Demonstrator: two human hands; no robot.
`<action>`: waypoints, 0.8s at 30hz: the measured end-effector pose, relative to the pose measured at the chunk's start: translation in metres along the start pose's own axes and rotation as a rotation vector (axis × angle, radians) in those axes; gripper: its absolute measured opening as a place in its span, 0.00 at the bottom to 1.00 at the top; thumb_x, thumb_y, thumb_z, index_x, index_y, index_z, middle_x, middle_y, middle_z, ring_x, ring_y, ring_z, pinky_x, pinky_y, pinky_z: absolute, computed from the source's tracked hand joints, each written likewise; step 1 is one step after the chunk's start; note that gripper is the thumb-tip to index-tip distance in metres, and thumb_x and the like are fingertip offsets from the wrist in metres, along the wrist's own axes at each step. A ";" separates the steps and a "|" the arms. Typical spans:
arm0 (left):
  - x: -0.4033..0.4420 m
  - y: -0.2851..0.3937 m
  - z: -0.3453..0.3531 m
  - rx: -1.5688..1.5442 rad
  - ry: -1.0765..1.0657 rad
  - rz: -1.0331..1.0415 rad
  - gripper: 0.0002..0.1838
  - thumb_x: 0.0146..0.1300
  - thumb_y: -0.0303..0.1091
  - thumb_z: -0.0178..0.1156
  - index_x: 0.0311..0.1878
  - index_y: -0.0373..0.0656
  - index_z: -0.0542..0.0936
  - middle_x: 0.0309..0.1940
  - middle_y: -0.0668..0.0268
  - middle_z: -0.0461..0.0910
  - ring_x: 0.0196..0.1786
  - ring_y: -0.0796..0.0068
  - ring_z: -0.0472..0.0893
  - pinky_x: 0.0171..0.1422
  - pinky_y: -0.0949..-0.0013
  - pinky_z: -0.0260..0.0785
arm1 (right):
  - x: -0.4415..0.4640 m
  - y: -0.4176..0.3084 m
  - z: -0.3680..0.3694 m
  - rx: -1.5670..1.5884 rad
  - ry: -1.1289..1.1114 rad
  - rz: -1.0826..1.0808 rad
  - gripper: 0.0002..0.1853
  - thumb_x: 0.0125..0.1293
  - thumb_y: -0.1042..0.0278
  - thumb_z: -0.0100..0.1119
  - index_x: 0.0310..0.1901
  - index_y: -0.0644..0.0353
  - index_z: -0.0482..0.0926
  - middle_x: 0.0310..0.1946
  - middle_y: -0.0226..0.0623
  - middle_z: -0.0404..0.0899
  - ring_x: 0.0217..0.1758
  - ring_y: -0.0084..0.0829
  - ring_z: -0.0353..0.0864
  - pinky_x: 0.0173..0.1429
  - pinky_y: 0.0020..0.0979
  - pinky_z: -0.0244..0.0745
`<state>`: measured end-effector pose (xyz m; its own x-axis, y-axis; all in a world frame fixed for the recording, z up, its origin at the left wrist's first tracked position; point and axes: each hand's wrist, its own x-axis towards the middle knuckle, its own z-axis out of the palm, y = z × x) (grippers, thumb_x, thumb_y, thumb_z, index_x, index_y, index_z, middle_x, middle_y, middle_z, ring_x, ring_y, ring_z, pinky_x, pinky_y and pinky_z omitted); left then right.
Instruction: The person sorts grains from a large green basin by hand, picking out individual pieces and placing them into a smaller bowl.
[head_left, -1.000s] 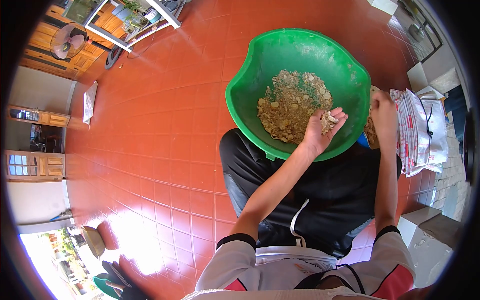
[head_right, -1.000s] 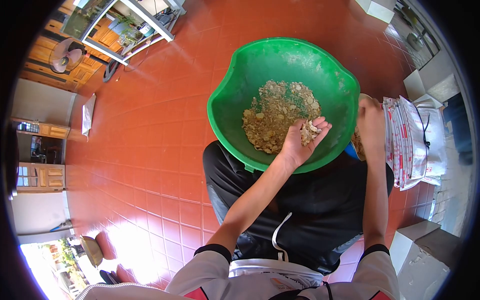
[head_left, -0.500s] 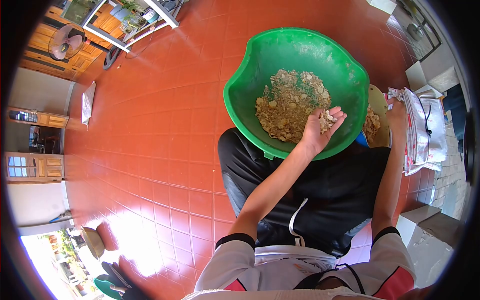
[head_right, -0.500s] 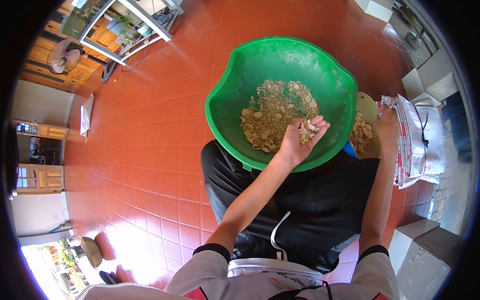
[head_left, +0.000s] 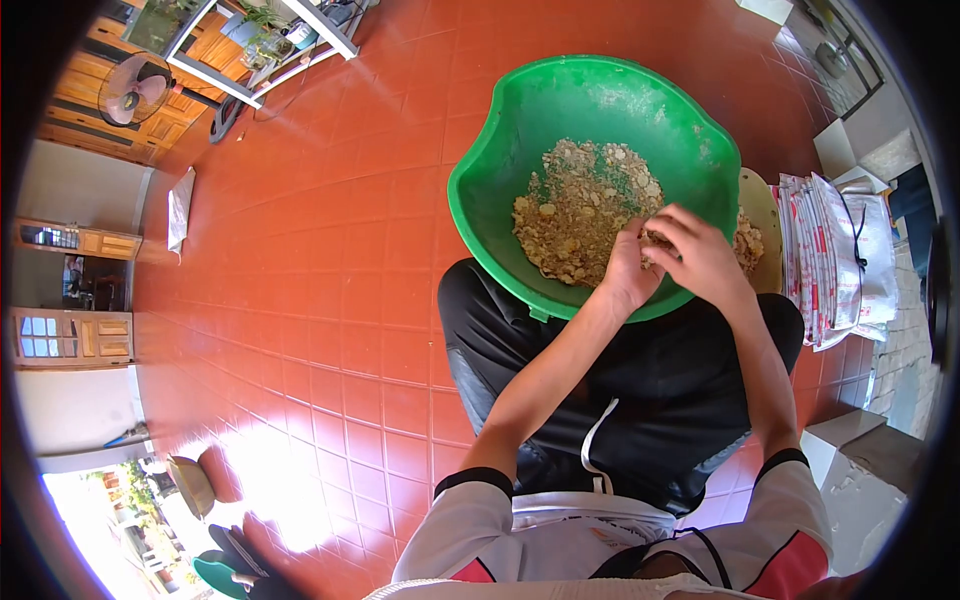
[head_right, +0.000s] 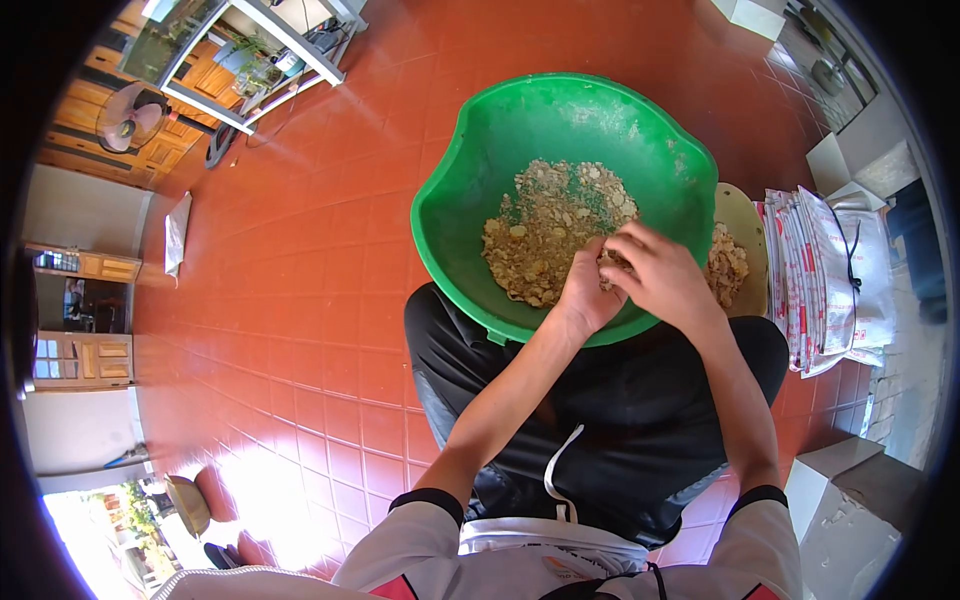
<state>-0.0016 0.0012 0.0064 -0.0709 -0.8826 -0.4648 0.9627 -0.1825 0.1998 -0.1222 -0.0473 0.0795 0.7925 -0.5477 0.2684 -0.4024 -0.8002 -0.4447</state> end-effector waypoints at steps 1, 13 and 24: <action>0.005 -0.002 -0.008 -0.014 -0.088 -0.001 0.18 0.79 0.43 0.41 0.48 0.42 0.77 0.46 0.65 0.81 0.54 0.68 0.80 0.61 0.64 0.75 | -0.001 0.000 0.003 0.002 0.001 0.001 0.13 0.65 0.63 0.66 0.47 0.59 0.79 0.45 0.37 0.79 0.41 0.42 0.84 0.44 0.39 0.80; 0.009 -0.003 -0.010 -0.005 -0.133 -0.047 0.22 0.79 0.45 0.39 0.57 0.40 0.78 0.55 0.62 0.80 0.60 0.67 0.78 0.68 0.61 0.70 | -0.005 -0.005 0.012 -0.014 0.034 -0.023 0.06 0.64 0.71 0.61 0.41 0.57 0.75 0.41 0.39 0.82 0.39 0.45 0.84 0.40 0.44 0.78; 0.006 -0.005 -0.005 -0.055 0.033 0.000 0.12 0.78 0.42 0.45 0.50 0.48 0.75 0.47 0.72 0.77 0.53 0.78 0.76 0.61 0.67 0.72 | 0.001 0.000 0.006 0.267 0.124 0.059 0.10 0.65 0.83 0.60 0.46 0.61 0.80 0.39 0.38 0.79 0.36 0.39 0.81 0.40 0.34 0.76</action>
<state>-0.0051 -0.0006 -0.0019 -0.0630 -0.8675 -0.4934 0.9757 -0.1575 0.1524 -0.1188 -0.0463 0.0752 0.7028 -0.6302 0.3300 -0.2988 -0.6825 -0.6670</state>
